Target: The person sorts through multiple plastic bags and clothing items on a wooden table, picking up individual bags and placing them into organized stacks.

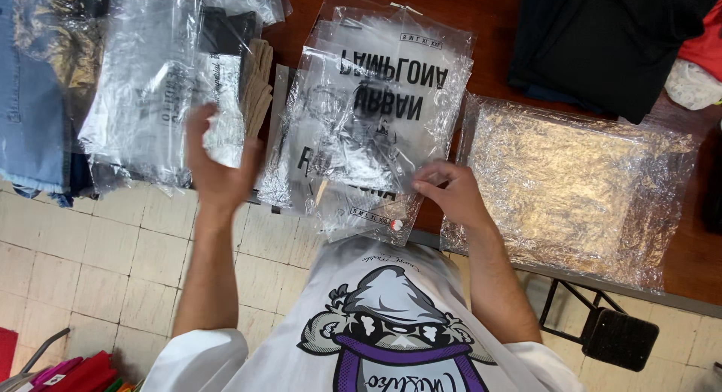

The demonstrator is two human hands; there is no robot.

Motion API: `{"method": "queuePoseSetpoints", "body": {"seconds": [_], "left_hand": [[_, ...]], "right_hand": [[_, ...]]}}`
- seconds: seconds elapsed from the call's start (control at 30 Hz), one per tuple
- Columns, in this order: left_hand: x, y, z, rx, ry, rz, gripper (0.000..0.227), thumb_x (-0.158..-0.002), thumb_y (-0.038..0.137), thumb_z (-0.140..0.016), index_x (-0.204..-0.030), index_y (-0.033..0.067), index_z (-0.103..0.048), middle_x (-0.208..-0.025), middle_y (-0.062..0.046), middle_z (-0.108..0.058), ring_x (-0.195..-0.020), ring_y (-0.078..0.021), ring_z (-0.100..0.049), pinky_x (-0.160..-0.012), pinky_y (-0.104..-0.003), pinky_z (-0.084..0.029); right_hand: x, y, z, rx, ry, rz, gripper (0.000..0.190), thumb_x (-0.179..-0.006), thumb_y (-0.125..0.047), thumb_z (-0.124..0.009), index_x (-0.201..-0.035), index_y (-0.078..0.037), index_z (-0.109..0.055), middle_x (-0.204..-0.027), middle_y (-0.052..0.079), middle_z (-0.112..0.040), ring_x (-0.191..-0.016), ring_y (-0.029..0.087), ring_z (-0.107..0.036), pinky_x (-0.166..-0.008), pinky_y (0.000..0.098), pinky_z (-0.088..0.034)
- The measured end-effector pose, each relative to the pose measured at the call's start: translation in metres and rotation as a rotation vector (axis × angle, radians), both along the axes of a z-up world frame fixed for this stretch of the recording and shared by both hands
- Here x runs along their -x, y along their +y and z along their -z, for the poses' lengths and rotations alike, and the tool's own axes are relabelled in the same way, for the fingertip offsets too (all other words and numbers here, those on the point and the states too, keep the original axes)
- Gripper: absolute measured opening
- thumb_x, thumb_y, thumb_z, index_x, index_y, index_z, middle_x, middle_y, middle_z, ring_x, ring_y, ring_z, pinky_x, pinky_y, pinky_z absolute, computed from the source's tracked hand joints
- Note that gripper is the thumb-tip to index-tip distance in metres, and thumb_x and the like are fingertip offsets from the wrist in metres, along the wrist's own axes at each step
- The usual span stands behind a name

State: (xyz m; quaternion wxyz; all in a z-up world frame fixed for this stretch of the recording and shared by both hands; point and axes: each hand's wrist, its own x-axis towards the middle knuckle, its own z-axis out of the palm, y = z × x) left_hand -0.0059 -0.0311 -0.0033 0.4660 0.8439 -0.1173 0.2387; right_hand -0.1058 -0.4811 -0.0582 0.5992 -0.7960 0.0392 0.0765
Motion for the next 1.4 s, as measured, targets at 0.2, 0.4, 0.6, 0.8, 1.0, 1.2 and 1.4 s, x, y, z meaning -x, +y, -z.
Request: {"method": "queuePoseSetpoints", "body": {"seconds": [0.2,0.4,0.6,0.8,1.0,1.2,1.4], "left_hand": [[0.034,-0.061,0.088,-0.742,0.205,0.45,0.101,-0.083,0.037,-0.103,-0.175,0.021,-0.062,-0.187,-0.014,-0.05,-0.176,-0.0406,-0.044,-0.144,-0.065,-0.038],[0.018,-0.033,0.097,-0.337,0.087,0.428,0.038,-0.091,0.0,-0.087,-0.121,0.0228,-0.093,-0.155,-0.004,-0.082,-0.15,-0.0366,-0.074,-0.123,-0.058,-0.059],[0.009,-0.03,0.049,0.116,0.372,0.475,0.019,-0.111,0.004,-0.082,-0.117,0.0182,-0.093,-0.128,-0.001,-0.094,-0.138,-0.0302,-0.085,-0.14,-0.058,-0.046],[0.007,-0.025,0.057,0.429,0.44,0.432,0.019,-0.127,0.009,-0.068,-0.118,0.0015,-0.083,-0.102,-0.018,-0.092,-0.106,-0.0258,-0.089,-0.12,-0.055,-0.064],[0.005,-0.026,0.08,0.552,0.478,0.462,0.019,-0.13,0.01,-0.061,-0.128,-0.0026,-0.076,-0.104,-0.026,-0.091,-0.105,-0.0326,-0.092,-0.1,-0.051,-0.073],[0.005,-0.023,0.079,0.581,0.488,0.466,0.02,-0.129,0.013,-0.062,-0.127,-0.0002,-0.076,-0.105,-0.022,-0.091,-0.098,-0.0262,-0.091,-0.097,-0.045,-0.074],[0.004,-0.016,0.086,0.589,0.493,0.466,0.02,-0.129,0.012,-0.063,-0.125,-0.0035,-0.076,-0.104,-0.025,-0.09,-0.098,-0.0296,-0.091,-0.096,-0.05,-0.075]], "right_hand": [[0.019,-0.016,0.038,-0.305,0.145,0.159,0.057,-0.096,-0.008,-0.101,-0.149,-0.008,-0.079,-0.107,0.01,-0.089,-0.099,0.014,-0.083,-0.1,0.0329,-0.068],[0.033,-0.004,-0.013,0.06,0.051,0.052,0.161,-0.073,-0.025,-0.115,-0.189,0.007,-0.009,-0.167,0.042,-0.058,-0.161,0.059,-0.055,-0.141,0.0745,-0.038],[0.047,0.002,0.005,0.596,-0.224,-0.266,0.097,-0.089,-0.048,-0.106,-0.172,-0.017,-0.067,-0.188,0.021,-0.048,-0.181,0.049,-0.031,-0.143,0.072,-0.029],[0.047,-0.004,0.054,0.138,-0.272,-0.025,0.024,-0.112,-0.024,-0.086,-0.13,-0.01,-0.09,-0.141,0.015,-0.089,-0.147,0.042,-0.079,-0.125,0.0581,-0.061],[0.022,0.008,0.036,-0.772,0.036,-0.161,0.083,-0.109,-0.056,-0.071,-0.168,-0.003,-0.049,-0.148,0.035,-0.082,-0.132,0.047,-0.085,-0.119,0.068,-0.066],[0.012,0.008,0.04,-1.022,-0.021,0.235,0.116,-0.101,-0.028,-0.088,-0.193,-0.023,-0.016,-0.162,0.033,-0.068,-0.128,0.041,-0.084,-0.122,0.0547,-0.069],[0.013,0.014,0.012,-0.52,-0.079,0.075,0.076,-0.096,-0.01,-0.09,-0.168,0.0,-0.066,-0.146,0.03,-0.081,-0.131,0.043,-0.083,-0.122,0.0541,-0.064]]}}
